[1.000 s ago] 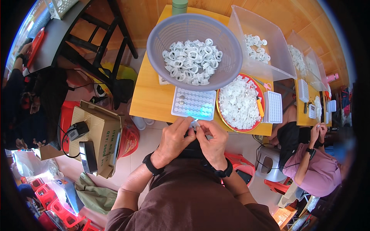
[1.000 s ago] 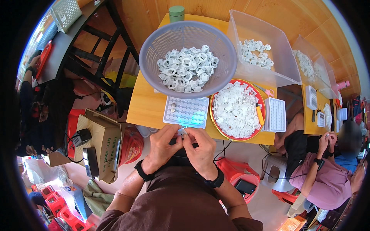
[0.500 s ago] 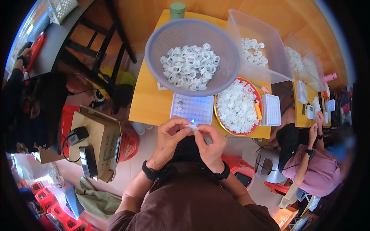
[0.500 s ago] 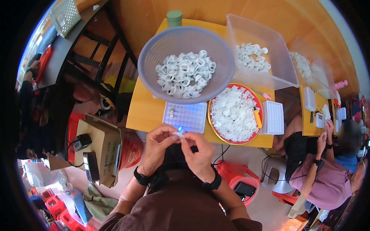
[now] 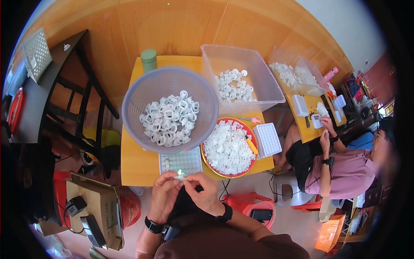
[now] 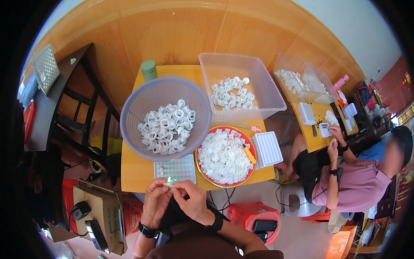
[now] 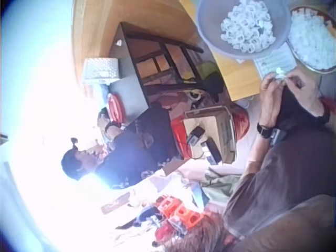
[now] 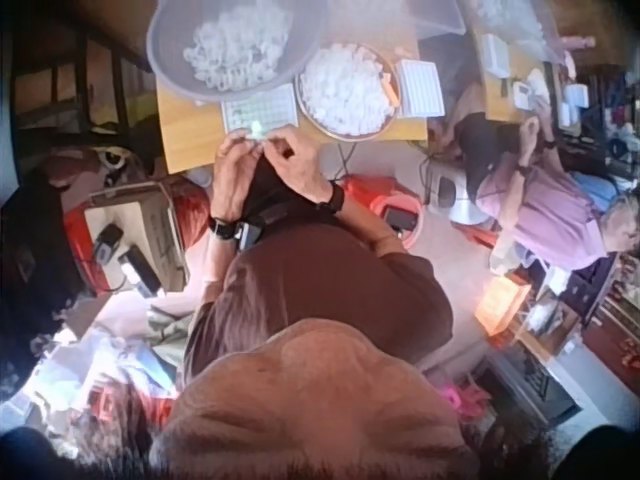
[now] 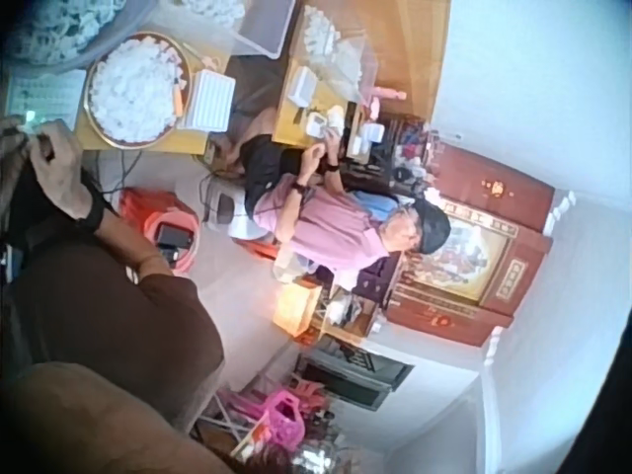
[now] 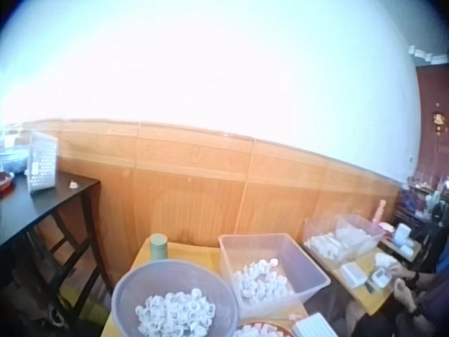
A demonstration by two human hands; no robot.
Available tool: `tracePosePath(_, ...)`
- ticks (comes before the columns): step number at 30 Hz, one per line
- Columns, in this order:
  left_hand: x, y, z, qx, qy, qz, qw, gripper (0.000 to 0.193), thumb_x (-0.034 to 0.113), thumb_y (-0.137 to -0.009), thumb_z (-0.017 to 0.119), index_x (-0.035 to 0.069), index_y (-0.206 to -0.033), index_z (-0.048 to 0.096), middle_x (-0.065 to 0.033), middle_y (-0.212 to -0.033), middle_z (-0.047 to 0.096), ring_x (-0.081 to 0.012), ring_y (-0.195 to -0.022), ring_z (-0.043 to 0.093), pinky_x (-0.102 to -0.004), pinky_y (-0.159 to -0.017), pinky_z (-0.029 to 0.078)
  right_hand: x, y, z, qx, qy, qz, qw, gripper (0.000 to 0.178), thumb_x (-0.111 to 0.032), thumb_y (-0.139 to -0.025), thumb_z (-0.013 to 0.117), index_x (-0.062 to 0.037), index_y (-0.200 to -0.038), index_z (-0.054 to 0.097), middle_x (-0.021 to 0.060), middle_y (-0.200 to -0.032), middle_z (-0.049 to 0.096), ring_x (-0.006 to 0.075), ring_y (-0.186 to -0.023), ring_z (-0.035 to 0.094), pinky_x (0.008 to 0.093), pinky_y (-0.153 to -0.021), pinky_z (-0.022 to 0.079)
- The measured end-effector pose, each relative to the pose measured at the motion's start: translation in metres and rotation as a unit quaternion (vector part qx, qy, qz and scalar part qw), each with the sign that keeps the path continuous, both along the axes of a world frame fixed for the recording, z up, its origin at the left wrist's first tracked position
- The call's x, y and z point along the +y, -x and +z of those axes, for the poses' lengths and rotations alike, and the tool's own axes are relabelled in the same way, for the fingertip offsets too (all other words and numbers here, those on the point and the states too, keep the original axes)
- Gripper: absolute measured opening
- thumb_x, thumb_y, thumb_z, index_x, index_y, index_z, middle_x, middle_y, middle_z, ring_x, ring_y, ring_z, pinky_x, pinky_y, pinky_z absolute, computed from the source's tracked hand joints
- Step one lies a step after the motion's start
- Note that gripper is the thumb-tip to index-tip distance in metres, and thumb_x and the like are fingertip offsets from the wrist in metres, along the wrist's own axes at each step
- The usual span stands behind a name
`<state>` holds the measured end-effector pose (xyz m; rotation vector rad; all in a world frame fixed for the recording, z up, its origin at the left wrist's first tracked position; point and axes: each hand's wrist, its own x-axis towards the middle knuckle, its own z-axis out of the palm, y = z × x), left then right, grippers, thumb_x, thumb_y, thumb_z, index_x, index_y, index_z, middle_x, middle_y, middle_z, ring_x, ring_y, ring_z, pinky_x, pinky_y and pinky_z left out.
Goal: Snapping together small white plastic components at a workshop table.
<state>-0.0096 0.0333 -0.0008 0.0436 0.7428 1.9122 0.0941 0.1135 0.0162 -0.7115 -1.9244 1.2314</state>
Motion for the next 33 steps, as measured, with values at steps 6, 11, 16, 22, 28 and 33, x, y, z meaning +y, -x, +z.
tracePosePath(6, 0.007, 0.001, -0.001, 0.015, 0.000, 0.021, 1.000, 0.017, -0.003, -0.080, 0.057, 0.003, -0.096, 0.060, -0.0049, -0.093, 0.058, -0.0170, -0.088, 0.058, -0.0320, -0.081, 0.047, 0.003, 0.012, 0.002, 0.036, 0.069, -0.011, 0.997, 0.010, 0.001, -0.075, 0.065, -0.0013, -0.084, 0.060, 0.0056, -0.074, 0.062, 0.0105, -0.060, 0.060, 0.0218, -0.054, 0.048)
tracePosePath(11, 0.003, 0.005, 0.020, 0.031, 0.052, 0.054, 0.997, 0.021, 0.001, -0.082, 0.059, 0.003, -0.103, 0.059, -0.0045, -0.094, 0.058, -0.0153, -0.089, 0.058, -0.0303, -0.083, 0.047, 0.051, 0.008, 0.014, -0.056, 0.067, -0.023, 0.996, 0.007, -0.005, -0.078, 0.065, -0.0027, -0.082, 0.060, 0.0009, -0.073, 0.059, 0.0062, -0.064, 0.054, 0.0200, -0.058, 0.043)
tracePosePath(16, -0.020, 0.019, -0.003, 0.058, 0.069, 0.023, 0.996, 0.018, 0.002, -0.085, 0.057, 0.002, -0.102, 0.060, -0.0041, -0.089, 0.059, -0.0132, -0.082, 0.059, -0.0266, -0.078, 0.049, 0.168, 0.000, 0.048, 0.071, 0.015, -0.122, 0.990, 0.010, -0.002, -0.086, 0.055, 0.0012, -0.094, 0.059, 0.0033, -0.077, 0.061, 0.0082, -0.066, 0.057, 0.0201, -0.058, 0.045)
tracePosePath(22, -0.035, 0.023, -0.017, 0.042, 0.097, 0.050, 0.993, 0.014, 0.005, -0.085, 0.057, 0.002, -0.099, 0.060, -0.0043, -0.087, 0.060, -0.0128, -0.080, 0.059, -0.0264, -0.076, 0.049, 0.142, 0.018, 0.062, 0.076, -0.077, -0.141, 0.984, 0.014, -0.001, -0.084, 0.056, 0.0024, -0.096, 0.061, 0.0060, -0.076, 0.062, 0.0101, -0.069, 0.059, 0.0218, -0.059, 0.046)
tracePosePath(28, -0.035, 0.020, -0.019, 0.040, 0.100, 0.042, 0.993, 0.014, 0.005, -0.086, 0.056, 0.001, -0.099, 0.061, -0.0049, -0.089, 0.061, -0.0113, -0.078, 0.059, -0.0248, -0.073, 0.050, 0.072, 0.029, 0.016, -0.037, -0.051, 0.006, 0.998, 0.008, 0.001, -0.078, 0.060, 0.0019, -0.085, 0.063, 0.0078, -0.071, 0.061, 0.0103, -0.059, 0.056, 0.0223, -0.053, 0.044)
tracePosePath(33, -0.038, 0.023, -0.020, 0.049, 0.091, 0.041, 0.994, 0.014, 0.006, -0.086, 0.056, 0.002, -0.098, 0.061, -0.0033, -0.087, 0.061, -0.0115, -0.078, 0.059, -0.0251, -0.073, 0.050, 0.104, 0.039, 0.042, -0.089, -0.173, -0.012, 0.981, 0.010, -0.001, -0.076, 0.061, 0.0002, -0.085, 0.064, 0.0124, -0.072, 0.061, 0.0213, -0.059, 0.059, 0.0291, -0.054, 0.045)
